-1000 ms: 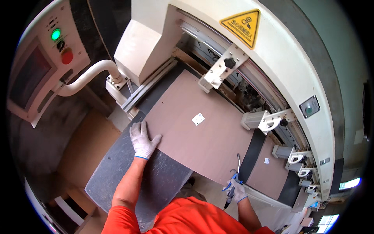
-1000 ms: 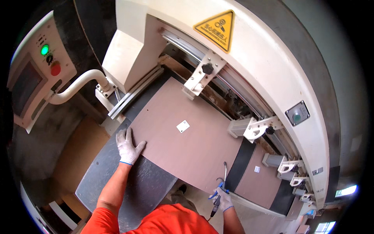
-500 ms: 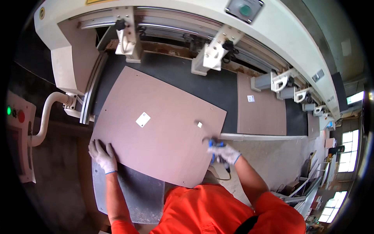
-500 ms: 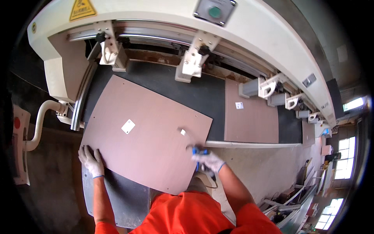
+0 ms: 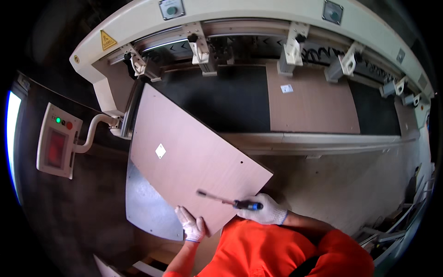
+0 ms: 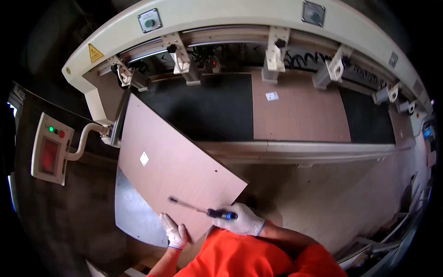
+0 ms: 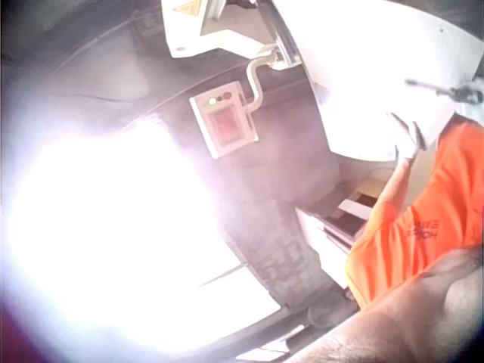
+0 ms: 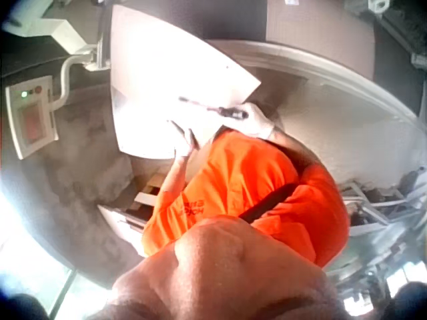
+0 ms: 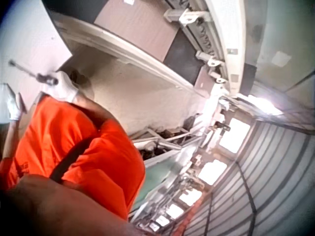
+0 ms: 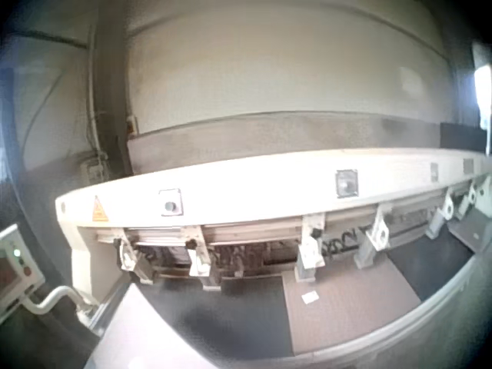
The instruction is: The person handles large rectangular wood panels in a workshop, using a handheld tool to apply a substance to the edges. They place the panels onto a machine, adjust them, and then move them to a stack on the floor.
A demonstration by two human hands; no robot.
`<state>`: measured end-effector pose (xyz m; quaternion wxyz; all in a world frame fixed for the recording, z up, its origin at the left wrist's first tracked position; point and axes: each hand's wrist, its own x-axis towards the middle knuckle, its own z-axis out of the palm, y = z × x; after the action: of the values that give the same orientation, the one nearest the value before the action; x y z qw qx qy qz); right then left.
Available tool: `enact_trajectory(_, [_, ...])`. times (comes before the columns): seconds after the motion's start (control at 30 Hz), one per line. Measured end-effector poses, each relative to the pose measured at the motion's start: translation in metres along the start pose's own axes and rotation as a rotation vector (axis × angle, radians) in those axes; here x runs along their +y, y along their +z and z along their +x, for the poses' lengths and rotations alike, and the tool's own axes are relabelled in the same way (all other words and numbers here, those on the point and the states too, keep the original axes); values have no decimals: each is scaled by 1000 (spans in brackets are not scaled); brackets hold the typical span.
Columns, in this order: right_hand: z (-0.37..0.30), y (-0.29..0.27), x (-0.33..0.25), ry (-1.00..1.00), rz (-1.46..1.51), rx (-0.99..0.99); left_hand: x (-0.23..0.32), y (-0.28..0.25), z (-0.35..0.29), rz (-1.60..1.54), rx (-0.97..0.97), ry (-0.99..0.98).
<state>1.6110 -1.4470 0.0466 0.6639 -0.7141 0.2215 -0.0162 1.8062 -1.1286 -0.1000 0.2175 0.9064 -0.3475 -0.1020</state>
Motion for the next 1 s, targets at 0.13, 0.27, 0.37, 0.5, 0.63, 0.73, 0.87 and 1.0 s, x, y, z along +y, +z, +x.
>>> enact_trajectory(0.13, [-52,-8,-38,-425,-389,10,26,35,-28,-326,75,-11])
enact_trajectory(0.27, [-73,-2,-61,-662,-489,62,65,53,-30,-900,160,106])
enact_trajectory(0.37, [-78,2,-75,-631,-572,-9,67,62,-36,-843,156,24])
enact_trajectory(0.5, [-87,8,-74,-622,-605,-52,65,65,-45,-778,173,-60])
enact_trajectory(0.63, [-87,12,-77,-635,-608,-66,54,63,-52,-718,192,-132])
enact_trajectory(0.73, [-89,10,-81,-599,-506,-54,48,64,-58,-602,203,-220])
enact_trajectory(0.87, [-82,-4,-68,-415,-337,77,55,69,-60,-873,197,-440])
enact_trajectory(1.0, [-36,-24,24,-62,295,345,86,70,-65,-1058,322,-473])
